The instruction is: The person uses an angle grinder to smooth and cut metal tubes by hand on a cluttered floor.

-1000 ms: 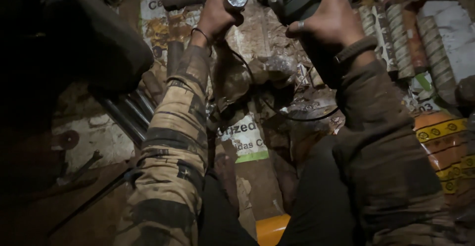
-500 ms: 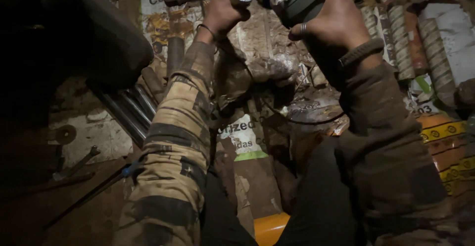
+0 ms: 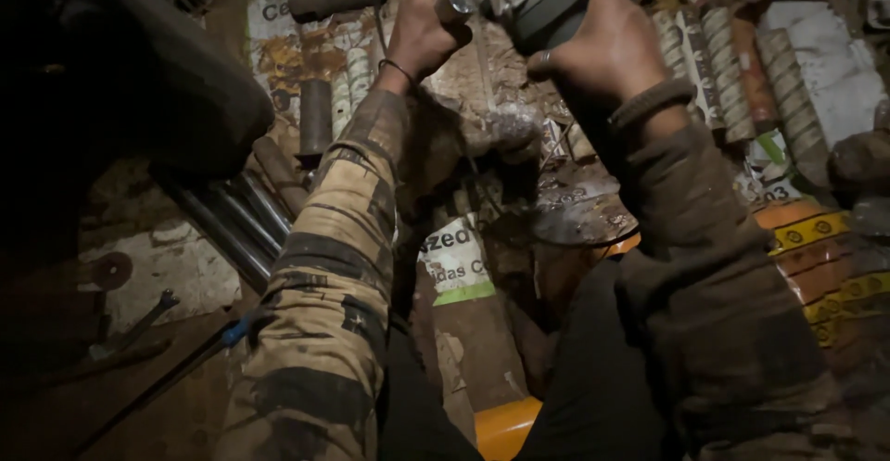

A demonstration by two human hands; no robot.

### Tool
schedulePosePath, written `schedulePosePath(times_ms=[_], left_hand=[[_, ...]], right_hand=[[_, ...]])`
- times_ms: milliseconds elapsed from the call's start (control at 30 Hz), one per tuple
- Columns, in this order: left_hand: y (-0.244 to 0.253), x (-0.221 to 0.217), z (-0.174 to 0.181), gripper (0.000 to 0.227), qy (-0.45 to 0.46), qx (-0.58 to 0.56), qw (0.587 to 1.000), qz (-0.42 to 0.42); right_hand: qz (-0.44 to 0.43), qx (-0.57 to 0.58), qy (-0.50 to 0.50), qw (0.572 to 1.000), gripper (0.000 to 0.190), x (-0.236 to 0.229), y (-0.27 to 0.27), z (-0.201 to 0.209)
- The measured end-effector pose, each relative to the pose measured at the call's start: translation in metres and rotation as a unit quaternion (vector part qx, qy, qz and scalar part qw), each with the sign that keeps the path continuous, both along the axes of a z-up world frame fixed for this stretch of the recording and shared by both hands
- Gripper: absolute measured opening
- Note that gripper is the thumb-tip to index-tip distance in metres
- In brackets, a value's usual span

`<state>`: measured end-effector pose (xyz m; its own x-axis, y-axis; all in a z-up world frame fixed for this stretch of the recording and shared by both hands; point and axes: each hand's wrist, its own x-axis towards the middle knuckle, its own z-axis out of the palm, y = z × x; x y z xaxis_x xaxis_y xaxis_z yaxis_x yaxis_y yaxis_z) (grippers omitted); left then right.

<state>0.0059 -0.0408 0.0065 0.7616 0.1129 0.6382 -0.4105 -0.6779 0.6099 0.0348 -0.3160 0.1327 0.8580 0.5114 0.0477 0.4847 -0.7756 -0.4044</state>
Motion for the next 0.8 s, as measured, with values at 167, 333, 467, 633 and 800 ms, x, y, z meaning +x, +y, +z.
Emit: schedulePosePath(times_ms=[167,333,467,633,800], left_hand=[[-0.001,-0.006,0.006,0.037,0.01,-0.025,0.999,0.021],[-0.001,-0.004,0.008,0.038,-0.007,-0.037,0.999,0.018],[-0.005,-0.001,0.005,0.046,-0.08,-0.033,0.996,0.004],[-0.008,0.005,-0.004,0.038,-0.047,-0.022,0.998,0.033],[-0.011,0.005,-0.007,0.039,-0.057,0.01,0.997,0.052]], right_hand=[[0.026,0.033,-0.049,0.998,0.099,0.012,-0.004,-0.017],[0.03,0.039,-0.034,0.998,0.098,0.017,-0.006,-0.023],[0.034,0.06,-0.027,0.997,0.086,0.009,-0.009,-0.014],[0.029,0.039,-0.008,0.999,0.065,0.009,-0.012,-0.008],[0.0,-0.016,-0.033,0.999,0.071,0.015,-0.013,-0.013]])
